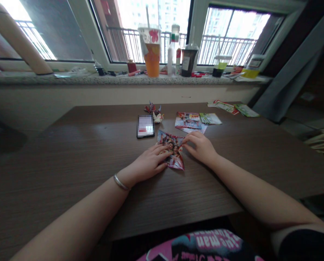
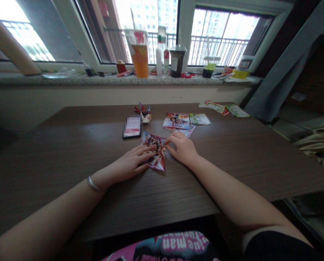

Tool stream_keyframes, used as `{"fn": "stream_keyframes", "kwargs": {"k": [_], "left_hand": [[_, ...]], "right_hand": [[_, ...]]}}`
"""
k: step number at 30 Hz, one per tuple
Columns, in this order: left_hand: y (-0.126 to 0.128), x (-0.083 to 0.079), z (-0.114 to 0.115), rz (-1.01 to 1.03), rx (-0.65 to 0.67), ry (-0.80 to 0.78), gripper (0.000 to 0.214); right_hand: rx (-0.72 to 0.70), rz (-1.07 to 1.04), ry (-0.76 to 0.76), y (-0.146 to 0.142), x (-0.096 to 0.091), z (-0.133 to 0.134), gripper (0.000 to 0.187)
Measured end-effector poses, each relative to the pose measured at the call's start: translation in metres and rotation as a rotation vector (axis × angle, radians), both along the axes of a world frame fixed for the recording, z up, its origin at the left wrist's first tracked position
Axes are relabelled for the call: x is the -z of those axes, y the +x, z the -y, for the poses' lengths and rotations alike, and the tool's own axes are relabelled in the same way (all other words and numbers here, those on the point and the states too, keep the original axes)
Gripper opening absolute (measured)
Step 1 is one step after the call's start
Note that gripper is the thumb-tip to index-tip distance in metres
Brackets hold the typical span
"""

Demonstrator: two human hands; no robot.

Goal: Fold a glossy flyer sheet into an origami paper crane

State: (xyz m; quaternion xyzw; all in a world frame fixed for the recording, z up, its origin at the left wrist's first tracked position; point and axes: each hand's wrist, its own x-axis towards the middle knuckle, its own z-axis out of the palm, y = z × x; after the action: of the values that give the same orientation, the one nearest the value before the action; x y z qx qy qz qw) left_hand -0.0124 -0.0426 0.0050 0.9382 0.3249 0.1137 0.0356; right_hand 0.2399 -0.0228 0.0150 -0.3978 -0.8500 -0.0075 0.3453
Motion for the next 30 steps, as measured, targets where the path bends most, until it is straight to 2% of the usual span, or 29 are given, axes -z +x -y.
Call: {"fn": "stream_keyframes", "kwargs": {"k": [4,6,9,11,14,17,20,27,30], "left_hand": [[0.001,-0.002,0.000,0.051,-0.018,-0.044,0.046],[0.002,-0.003,0.000,0.076,-0.017,-0.071,0.046],[0.002,-0.003,0.000,0.098,-0.011,-0.093,0.045],[0.002,-0.003,0.001,0.116,-0.023,-0.113,0.044],[0.002,0.000,0.000,0.194,-0.129,-0.164,0.054],[0.002,0.005,-0.001,0.294,-0.210,-0.187,0.077],[0.002,0.010,-0.003,0.368,-0.208,-0.159,0.093],[0.001,0.013,-0.004,0.355,-0.207,-0.112,0.097],[0.001,0.012,-0.003,0.345,-0.208,-0.095,0.097]], "right_hand": [[0.017,-0.045,-0.024,-0.002,0.003,0.000,0.004],[0.045,-0.130,-0.094,-0.004,0.005,0.000,0.006],[0.090,-0.315,-0.241,-0.006,0.008,0.000,0.022],[0.079,-0.362,-0.323,-0.008,0.008,0.000,0.022],[0.097,-0.287,-0.404,-0.009,0.007,0.000,0.007],[0.191,-0.198,-0.437,-0.010,0.005,0.001,0.009],[0.238,-0.119,-0.444,-0.011,0.003,0.003,0.011],[0.259,0.013,-0.460,-0.012,-0.002,0.005,0.017],[0.245,0.002,-0.452,-0.011,0.000,0.002,0.015]]}}
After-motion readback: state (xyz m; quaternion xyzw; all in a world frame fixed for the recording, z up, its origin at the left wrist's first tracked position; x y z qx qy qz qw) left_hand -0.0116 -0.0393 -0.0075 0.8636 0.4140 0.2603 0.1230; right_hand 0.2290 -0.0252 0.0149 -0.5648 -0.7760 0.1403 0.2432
